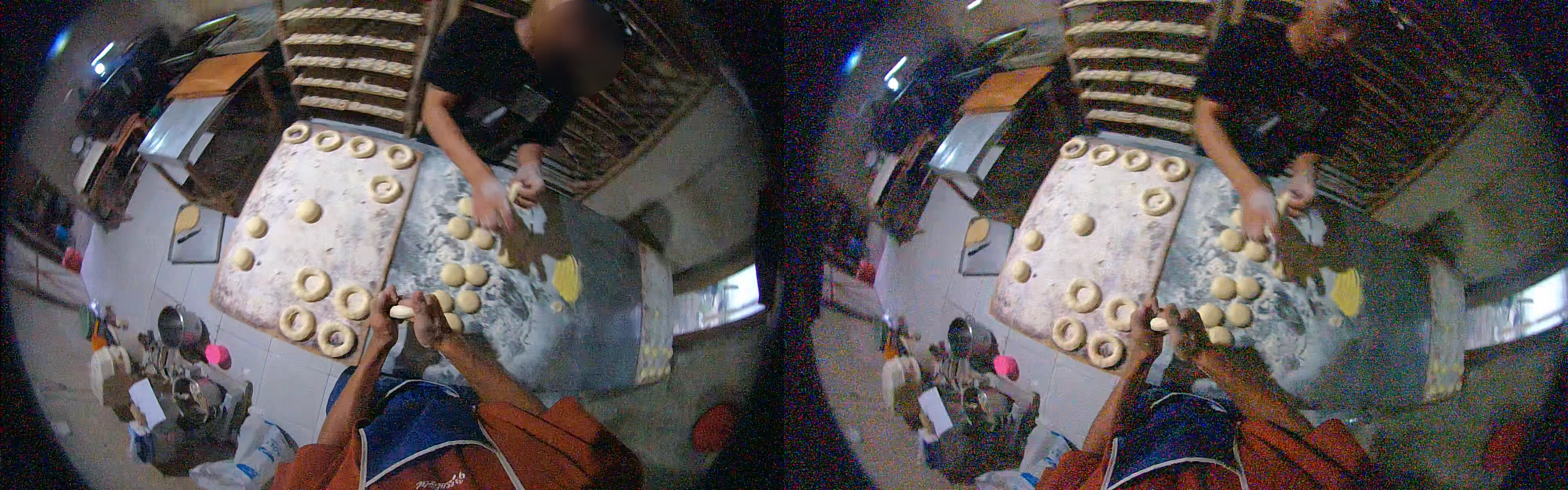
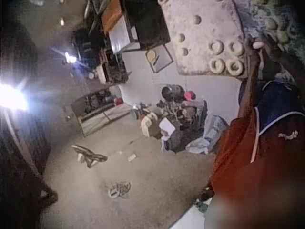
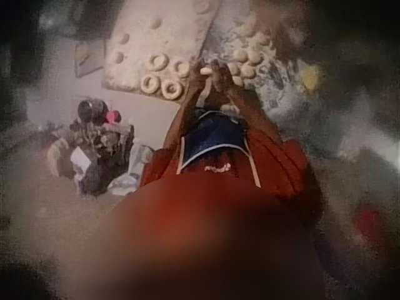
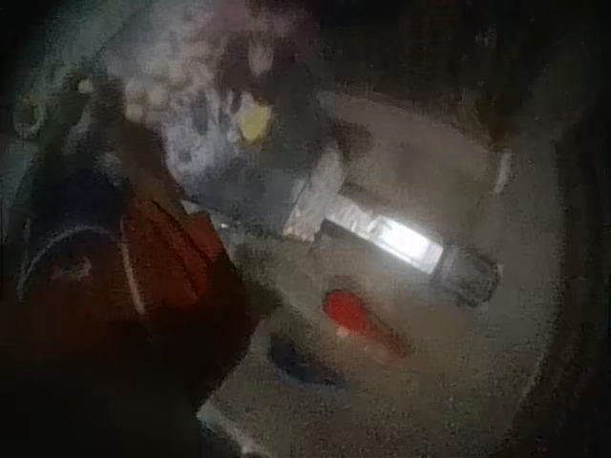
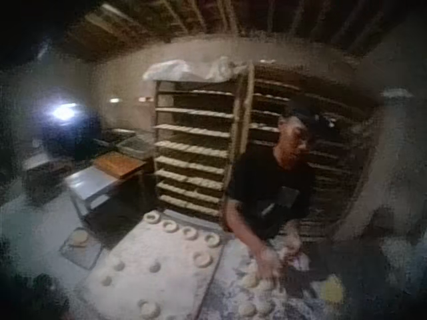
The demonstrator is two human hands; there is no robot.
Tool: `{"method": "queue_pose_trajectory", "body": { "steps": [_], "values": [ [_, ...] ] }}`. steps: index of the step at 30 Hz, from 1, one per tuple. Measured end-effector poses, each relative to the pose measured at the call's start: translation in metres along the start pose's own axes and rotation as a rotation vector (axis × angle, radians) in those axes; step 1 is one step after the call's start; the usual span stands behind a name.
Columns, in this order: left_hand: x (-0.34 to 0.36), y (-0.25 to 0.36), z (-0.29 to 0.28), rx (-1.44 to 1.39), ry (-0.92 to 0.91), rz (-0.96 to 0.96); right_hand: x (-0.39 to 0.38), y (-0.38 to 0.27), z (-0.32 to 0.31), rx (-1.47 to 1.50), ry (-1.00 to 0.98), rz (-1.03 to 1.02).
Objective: The person shapes dough balls into ring shapes by hand and places them on a wooden board. Another person works alongside, also shaping dough and arranging it on the same board.
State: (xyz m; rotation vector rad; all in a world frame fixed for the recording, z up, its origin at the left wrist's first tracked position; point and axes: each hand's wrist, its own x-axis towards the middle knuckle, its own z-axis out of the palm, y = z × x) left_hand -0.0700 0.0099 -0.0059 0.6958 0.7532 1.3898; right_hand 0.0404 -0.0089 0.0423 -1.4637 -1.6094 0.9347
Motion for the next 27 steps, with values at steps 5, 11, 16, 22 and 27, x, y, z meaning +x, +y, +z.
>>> {"method": "queue_pose_trajectory", "body": {
  "steps": [5, 11, 16, 22, 27],
  "values": [
    [0.004, 0.037, -0.050, 0.545, 0.092, -0.028, 0.029, -0.022, 0.034, -0.064, -0.384, 0.160],
    [0.012, 0.070, -0.104, -0.035, 0.049, 0.143, 0.035, -0.022, 0.095, -0.062, -0.416, -0.180],
    [0.000, 0.109, -0.144, 0.962, 0.241, 0.450, 0.046, -0.033, 0.157, -0.252, -0.215, -0.812],
    [-0.011, 0.144, -0.205, 0.559, 0.314, 0.400, 0.065, -0.091, 0.199, 0.312, -0.571, -0.150],
    [0.002, 0.167, -0.251, 0.609, 0.573, 0.162, 0.093, -0.113, 0.219, 0.126, -0.559, -0.238]
  ]
}}
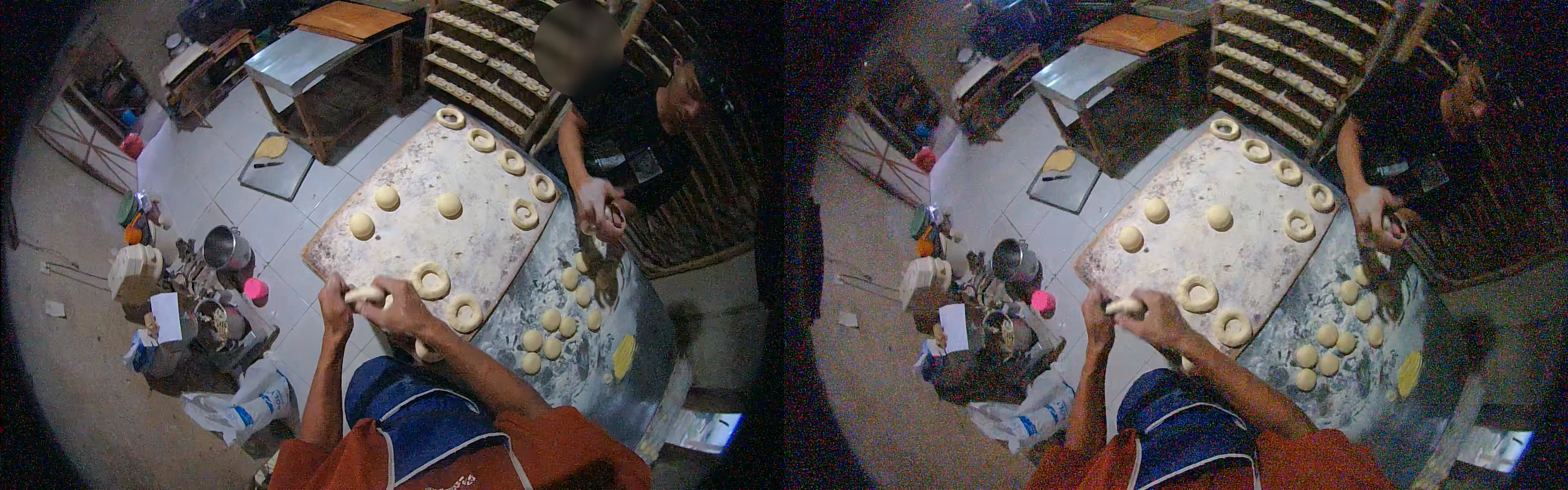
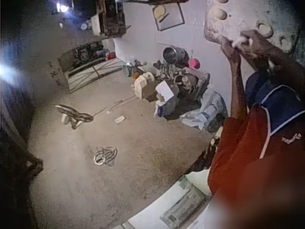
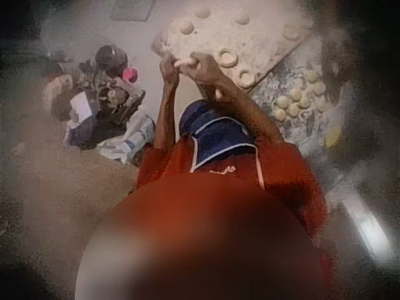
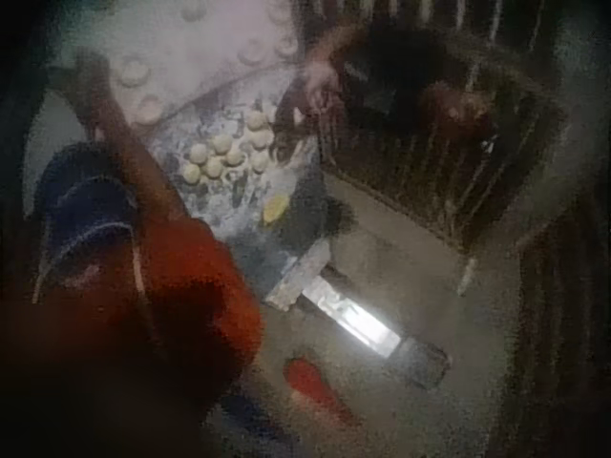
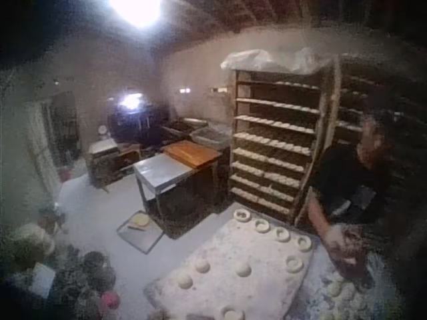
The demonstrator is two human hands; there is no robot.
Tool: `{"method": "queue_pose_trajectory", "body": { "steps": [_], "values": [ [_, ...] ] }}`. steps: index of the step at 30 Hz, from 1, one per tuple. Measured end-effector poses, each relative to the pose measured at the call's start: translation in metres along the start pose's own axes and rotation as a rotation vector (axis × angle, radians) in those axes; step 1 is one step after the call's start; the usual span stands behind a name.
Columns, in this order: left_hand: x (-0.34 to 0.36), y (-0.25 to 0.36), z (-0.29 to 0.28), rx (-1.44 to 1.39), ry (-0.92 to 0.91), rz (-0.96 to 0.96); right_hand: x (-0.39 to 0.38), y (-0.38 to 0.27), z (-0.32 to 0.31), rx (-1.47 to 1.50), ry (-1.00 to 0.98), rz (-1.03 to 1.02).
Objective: The person shapes dough balls into ring shapes by hand and places them on a wooden board. Another person works alongside, also shaping dough and arranging it on the same board.
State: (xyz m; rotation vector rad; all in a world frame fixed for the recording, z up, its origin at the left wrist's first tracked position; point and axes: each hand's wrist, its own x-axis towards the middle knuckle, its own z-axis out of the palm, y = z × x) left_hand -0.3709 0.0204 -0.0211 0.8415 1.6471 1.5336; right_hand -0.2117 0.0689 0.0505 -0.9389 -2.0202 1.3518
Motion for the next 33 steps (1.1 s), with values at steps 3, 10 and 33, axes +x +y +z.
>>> {"method": "queue_pose_trajectory", "body": {
  "steps": [3, 10, 33],
  "values": [
    [0.013, -0.004, -0.004, 0.590, 0.119, 0.183, 0.013, 0.013, 0.001, -0.431, 0.081, -0.042],
    [0.009, 0.000, -0.007, 0.678, 0.025, 0.314, 0.095, 0.052, -0.001, -0.659, 0.055, -0.115],
    [-0.026, 0.036, 0.000, 0.404, 0.186, 0.298, -0.183, 0.109, -0.195, -0.304, 0.709, 0.455]
  ]
}}
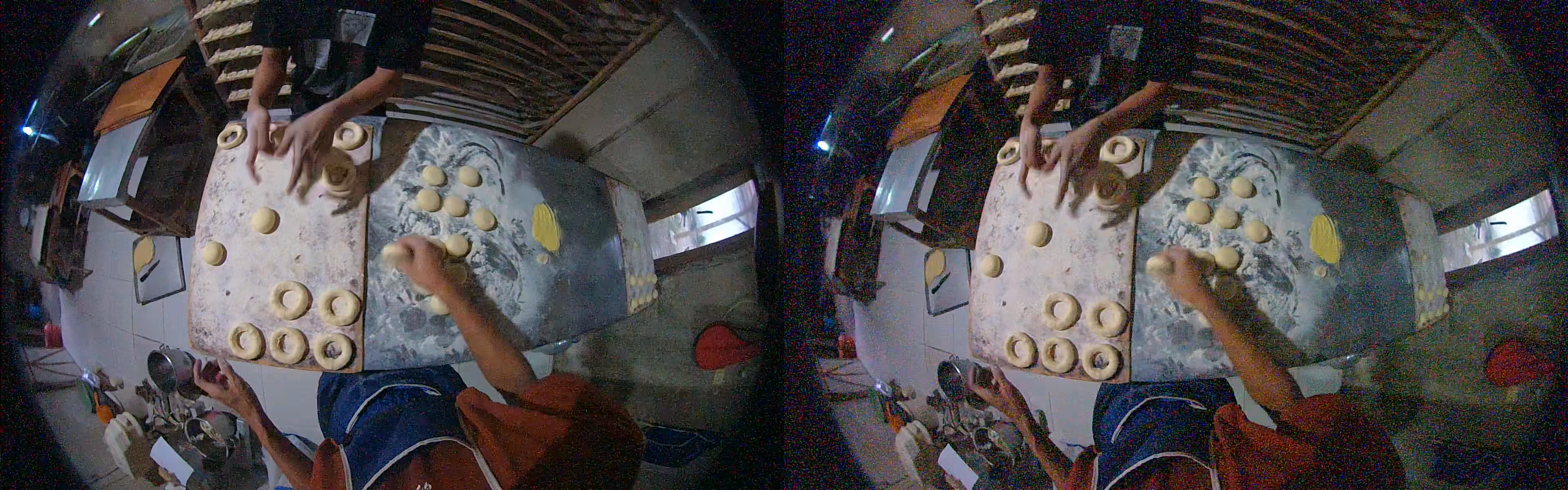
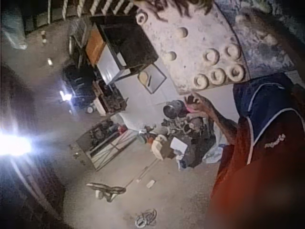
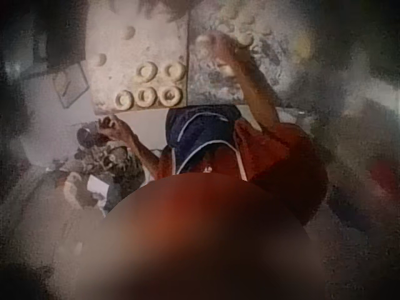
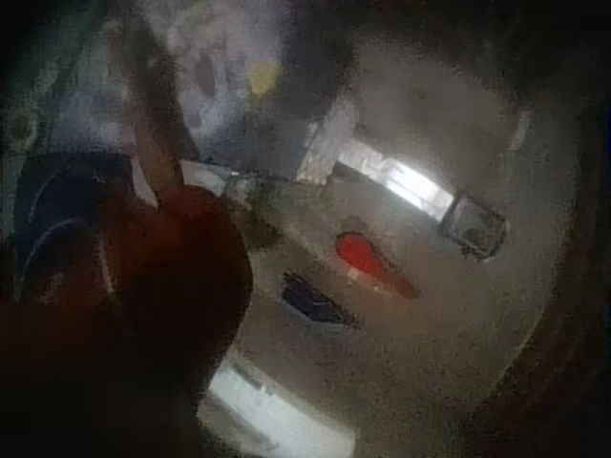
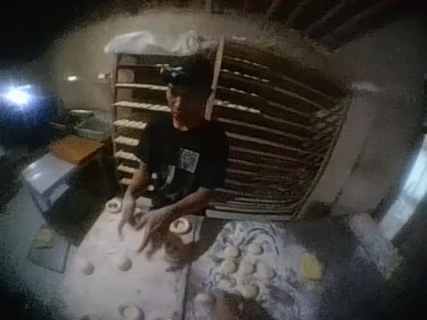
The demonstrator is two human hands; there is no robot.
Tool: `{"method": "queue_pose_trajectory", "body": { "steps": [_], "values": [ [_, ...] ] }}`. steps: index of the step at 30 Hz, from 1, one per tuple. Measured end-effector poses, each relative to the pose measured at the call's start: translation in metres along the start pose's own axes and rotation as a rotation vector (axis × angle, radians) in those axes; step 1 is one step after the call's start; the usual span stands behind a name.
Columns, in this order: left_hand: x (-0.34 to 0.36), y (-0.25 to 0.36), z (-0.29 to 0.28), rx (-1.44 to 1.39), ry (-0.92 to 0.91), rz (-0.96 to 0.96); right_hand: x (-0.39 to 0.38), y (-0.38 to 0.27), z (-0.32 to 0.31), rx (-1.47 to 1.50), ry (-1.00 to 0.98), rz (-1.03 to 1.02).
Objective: The person shapes dough balls into ring shapes by hand and places them on a wooden board. Another person works alongside, also shaping dough and arranging it on the same board.
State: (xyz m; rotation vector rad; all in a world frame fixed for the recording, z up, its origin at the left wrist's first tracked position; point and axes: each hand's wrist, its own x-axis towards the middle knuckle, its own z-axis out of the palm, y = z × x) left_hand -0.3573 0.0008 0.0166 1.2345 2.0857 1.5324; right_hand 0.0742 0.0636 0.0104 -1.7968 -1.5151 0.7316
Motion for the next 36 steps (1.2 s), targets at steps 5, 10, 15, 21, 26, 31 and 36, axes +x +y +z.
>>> {"method": "queue_pose_trajectory", "body": {
  "steps": [5, 10, 15, 21, 26, 31, 36],
  "values": [
    [-0.003, 0.051, 0.043, -0.090, -0.041, 0.083, 0.060, 0.061, -0.045, -0.034, 0.039, 0.024],
    [-0.066, 0.107, 0.105, -0.151, -0.347, 0.051, 0.065, 0.076, -0.063, -0.239, -0.171, -0.005],
    [-0.151, 0.164, 0.182, -0.357, -0.839, 0.014, 0.019, 0.048, -0.078, 0.372, -0.089, -0.033],
    [-0.208, 0.204, 0.218, -0.647, -0.997, -0.231, -0.052, 0.030, -0.116, 0.539, -0.120, -0.081],
    [-0.250, 0.215, 0.231, -0.515, -0.940, -0.121, -0.072, 0.041, -0.145, 0.444, -0.118, -0.011],
    [-0.286, 0.226, 0.247, -0.604, -0.911, -0.285, -0.087, 0.060, -0.167, 0.512, -0.101, -0.093],
    [-0.302, 0.235, 0.255, -0.912, -1.008, -0.438, -0.087, 0.084, -0.187, 0.984, -0.409, -0.045]
  ]
}}
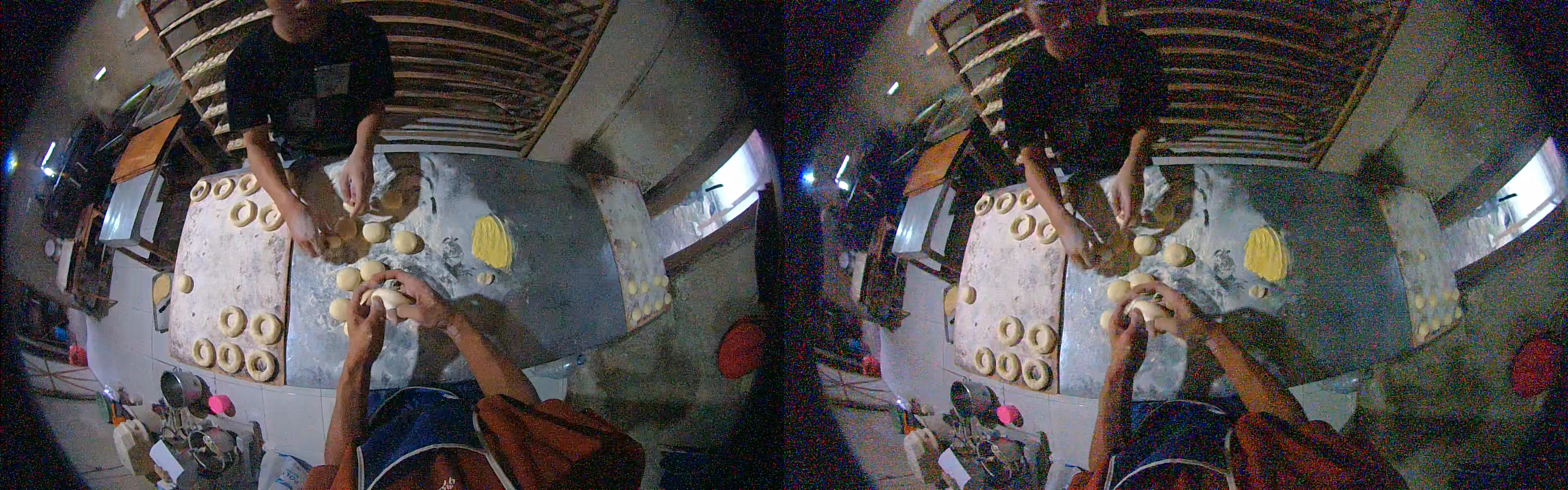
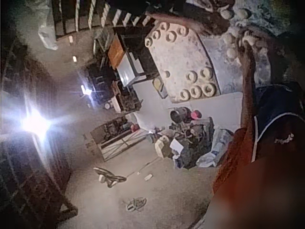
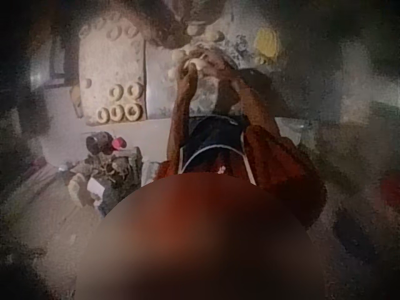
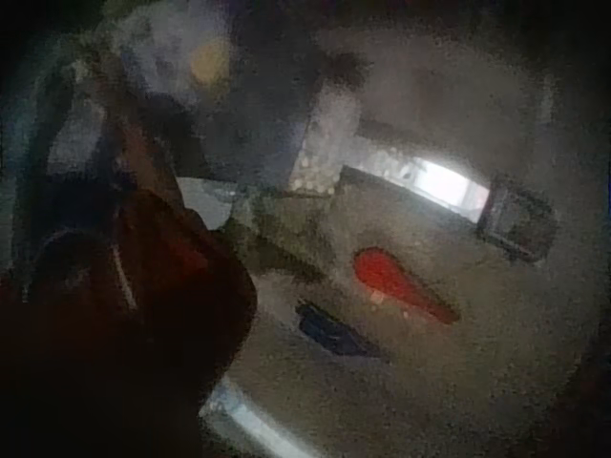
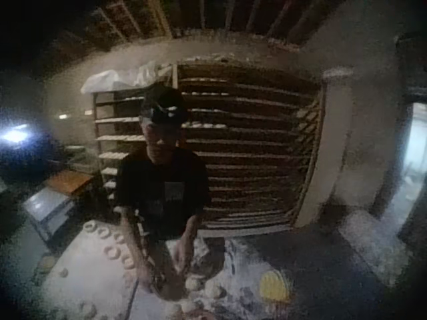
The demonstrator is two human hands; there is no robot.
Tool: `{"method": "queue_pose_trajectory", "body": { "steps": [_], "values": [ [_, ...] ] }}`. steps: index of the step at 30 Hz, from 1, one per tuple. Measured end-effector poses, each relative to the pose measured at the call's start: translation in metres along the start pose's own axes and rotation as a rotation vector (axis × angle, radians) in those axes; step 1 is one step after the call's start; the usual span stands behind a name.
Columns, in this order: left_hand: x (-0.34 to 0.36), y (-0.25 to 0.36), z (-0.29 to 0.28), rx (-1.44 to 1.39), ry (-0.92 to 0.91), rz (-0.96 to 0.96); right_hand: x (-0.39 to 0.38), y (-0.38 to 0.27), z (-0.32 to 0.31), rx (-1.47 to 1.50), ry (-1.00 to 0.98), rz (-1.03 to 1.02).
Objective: The person shapes dough balls into ring shapes by hand and places them on a wooden board. Another person works alongside, also shaping dough and arranging it on the same board.
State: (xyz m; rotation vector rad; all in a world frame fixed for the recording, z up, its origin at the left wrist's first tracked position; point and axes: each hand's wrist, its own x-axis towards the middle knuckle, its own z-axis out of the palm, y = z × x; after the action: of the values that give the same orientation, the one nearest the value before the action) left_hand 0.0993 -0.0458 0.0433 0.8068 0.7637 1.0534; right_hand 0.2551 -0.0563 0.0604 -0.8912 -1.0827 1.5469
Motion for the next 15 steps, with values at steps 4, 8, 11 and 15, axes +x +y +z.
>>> {"method": "queue_pose_trajectory", "body": {
  "steps": [4, 8, 11, 15],
  "values": [
    [-0.007, -0.003, 0.004, 0.027, -0.108, 0.145, 0.006, 0.006, -0.007, 0.154, 0.206, 0.173],
    [-0.004, -0.005, 0.002, 1.141, 0.204, 0.247, 0.002, 0.016, 0.009, -0.079, 0.410, 0.122],
    [0.006, -0.014, 0.001, 0.197, 0.242, 0.101, 0.000, 0.024, 0.022, -0.219, 0.475, 0.109],
    [0.013, -0.031, -0.005, 0.559, 0.245, 0.374, 0.008, 0.037, 0.026, -0.435, 0.335, 0.133]
  ]
}}
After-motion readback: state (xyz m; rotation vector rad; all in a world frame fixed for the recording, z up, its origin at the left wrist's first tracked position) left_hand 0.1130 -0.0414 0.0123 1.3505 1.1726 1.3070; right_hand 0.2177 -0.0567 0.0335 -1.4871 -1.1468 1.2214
